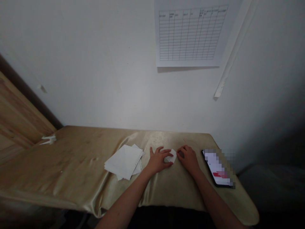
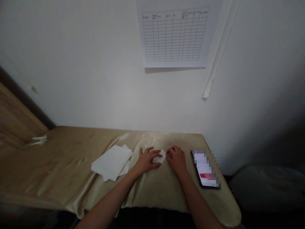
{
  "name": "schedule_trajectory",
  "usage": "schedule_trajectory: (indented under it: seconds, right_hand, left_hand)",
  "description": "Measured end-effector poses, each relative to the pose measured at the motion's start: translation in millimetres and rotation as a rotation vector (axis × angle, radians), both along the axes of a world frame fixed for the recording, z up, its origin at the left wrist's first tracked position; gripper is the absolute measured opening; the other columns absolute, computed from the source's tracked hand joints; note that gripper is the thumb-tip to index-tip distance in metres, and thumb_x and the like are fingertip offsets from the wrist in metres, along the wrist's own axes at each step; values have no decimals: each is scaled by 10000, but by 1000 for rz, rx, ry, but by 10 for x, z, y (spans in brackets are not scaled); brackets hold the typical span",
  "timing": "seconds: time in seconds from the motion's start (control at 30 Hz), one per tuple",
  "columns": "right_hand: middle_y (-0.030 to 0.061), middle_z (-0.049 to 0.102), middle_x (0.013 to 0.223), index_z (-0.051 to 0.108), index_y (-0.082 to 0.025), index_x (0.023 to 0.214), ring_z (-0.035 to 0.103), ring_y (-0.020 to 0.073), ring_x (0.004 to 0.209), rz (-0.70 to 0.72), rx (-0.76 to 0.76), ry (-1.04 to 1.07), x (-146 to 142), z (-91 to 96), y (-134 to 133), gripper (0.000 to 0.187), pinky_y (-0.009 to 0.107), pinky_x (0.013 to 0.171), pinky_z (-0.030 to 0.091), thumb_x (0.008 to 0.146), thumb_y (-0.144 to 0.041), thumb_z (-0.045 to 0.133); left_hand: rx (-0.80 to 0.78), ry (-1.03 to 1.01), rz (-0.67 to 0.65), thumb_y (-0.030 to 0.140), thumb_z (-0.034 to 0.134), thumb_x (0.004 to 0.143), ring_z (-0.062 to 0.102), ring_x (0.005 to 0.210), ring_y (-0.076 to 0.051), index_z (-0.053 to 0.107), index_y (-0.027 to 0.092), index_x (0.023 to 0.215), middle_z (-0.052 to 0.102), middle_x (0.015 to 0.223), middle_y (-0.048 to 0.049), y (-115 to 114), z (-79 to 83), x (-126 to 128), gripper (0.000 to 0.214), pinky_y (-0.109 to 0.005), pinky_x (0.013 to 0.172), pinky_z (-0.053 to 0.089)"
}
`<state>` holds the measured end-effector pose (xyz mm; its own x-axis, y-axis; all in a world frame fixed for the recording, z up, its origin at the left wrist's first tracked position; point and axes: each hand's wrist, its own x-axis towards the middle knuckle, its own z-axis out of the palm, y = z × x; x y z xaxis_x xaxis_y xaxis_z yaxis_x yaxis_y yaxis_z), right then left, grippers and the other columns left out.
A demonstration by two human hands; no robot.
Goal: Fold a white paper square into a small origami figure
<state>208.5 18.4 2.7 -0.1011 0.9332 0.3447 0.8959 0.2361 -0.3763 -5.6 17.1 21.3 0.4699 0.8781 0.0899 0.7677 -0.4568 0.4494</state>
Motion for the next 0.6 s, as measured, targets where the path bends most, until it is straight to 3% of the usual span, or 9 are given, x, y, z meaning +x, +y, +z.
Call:
schedule_trajectory:
  seconds: [0.27,0.6]
  right_hand:
    - [53,615,1063,694,-268,976,557,231,1040,19,-10,24,8,-12,-31,181,388,953,397,836,-365,632]
    - [71,591,1130,657,-252,1072,530,270,1106,58,8,37,1,-18,-121,399,436,1029,371,729,-448,718]
  left_hand:
    - [-23,-8,0,459,652,873,299,1427,-336,625,515,1184,526,1455,110,13,9,-19,317,-808,1049,-82]
    - [-47,-4,-1,481,629,881,279,1442,-327,617,518,1206,516,1468,97,30,9,-30,327,-770,1076,-104]
